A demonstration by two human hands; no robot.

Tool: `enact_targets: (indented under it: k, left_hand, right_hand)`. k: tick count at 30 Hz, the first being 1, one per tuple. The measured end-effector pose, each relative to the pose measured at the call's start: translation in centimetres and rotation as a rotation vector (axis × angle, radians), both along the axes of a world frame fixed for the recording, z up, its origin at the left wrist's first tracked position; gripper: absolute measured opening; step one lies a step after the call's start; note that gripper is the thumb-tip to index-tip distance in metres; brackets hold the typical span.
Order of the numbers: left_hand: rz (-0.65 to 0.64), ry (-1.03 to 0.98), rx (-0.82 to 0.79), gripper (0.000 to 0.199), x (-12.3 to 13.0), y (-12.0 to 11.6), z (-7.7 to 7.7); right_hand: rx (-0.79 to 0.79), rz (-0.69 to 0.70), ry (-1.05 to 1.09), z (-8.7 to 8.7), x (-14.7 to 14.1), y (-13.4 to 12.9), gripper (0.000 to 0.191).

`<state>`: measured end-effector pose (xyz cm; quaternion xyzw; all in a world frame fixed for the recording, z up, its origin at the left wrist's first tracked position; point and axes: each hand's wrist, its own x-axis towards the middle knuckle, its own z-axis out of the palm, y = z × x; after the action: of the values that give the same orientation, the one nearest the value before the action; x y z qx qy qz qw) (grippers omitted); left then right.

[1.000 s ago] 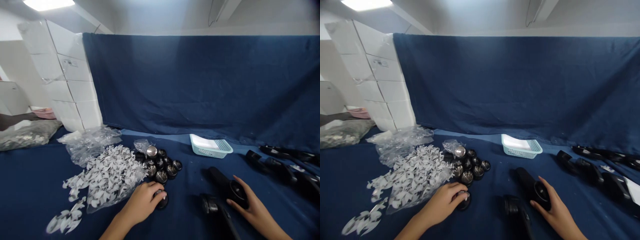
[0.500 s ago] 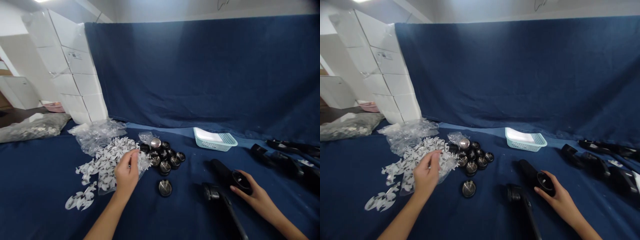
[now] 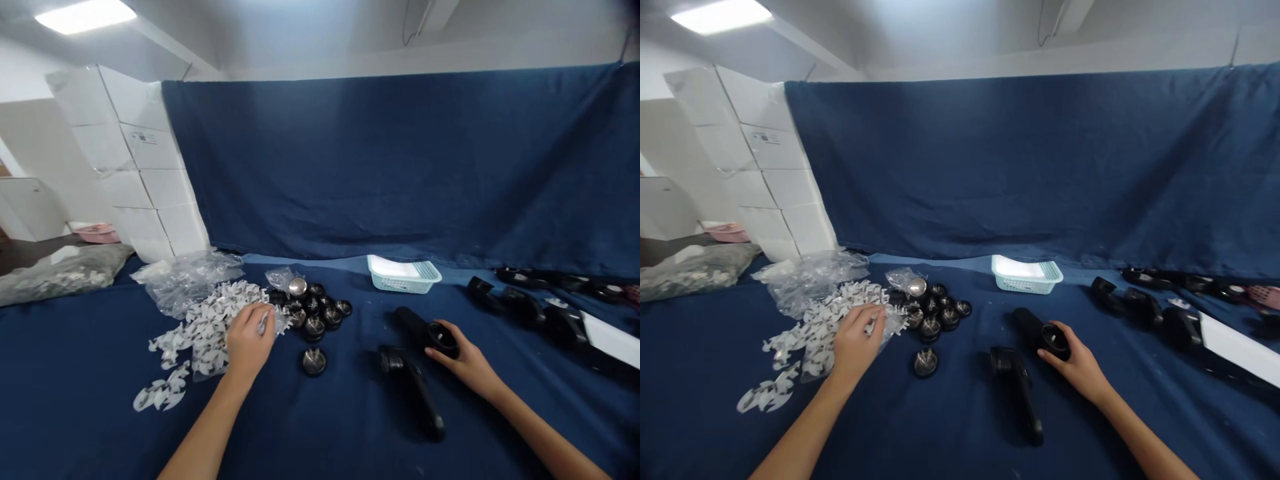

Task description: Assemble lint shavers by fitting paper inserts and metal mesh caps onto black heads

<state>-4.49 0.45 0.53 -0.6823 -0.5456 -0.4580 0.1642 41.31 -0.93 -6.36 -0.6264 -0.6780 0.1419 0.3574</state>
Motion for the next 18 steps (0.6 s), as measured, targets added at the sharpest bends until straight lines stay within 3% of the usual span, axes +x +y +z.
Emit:
enact_targets:
  k: [4, 7, 11, 18]
  left_hand:
    - [-0.267, 0.243, -0.227, 0.021, 3.9, -1.0, -0.5]
    - [-0.388, 0.343, -0.354, 0.034, 5.9, -1.5, -1.1]
    - [-0.430, 0.368, -0.437, 0.045, 6.3, -1.7, -1.7]
    - [-0.438, 0.294, -0.480, 0.030, 5.7, -1.7, -2.0]
  right_hand:
    - [0.058, -0.019, -0.046, -0.2, 0.1, 0.0, 0.079]
    - [0.138, -0.028, -0.118, -0.1, -0.1, -0.1, 0.075]
    - [0.210, -0.025, -0.224, 0.4, -0.7, -0.7, 0.060]
    - [0.230, -0.022, -0.260, 0.5, -1.3, -1.1, 0.056]
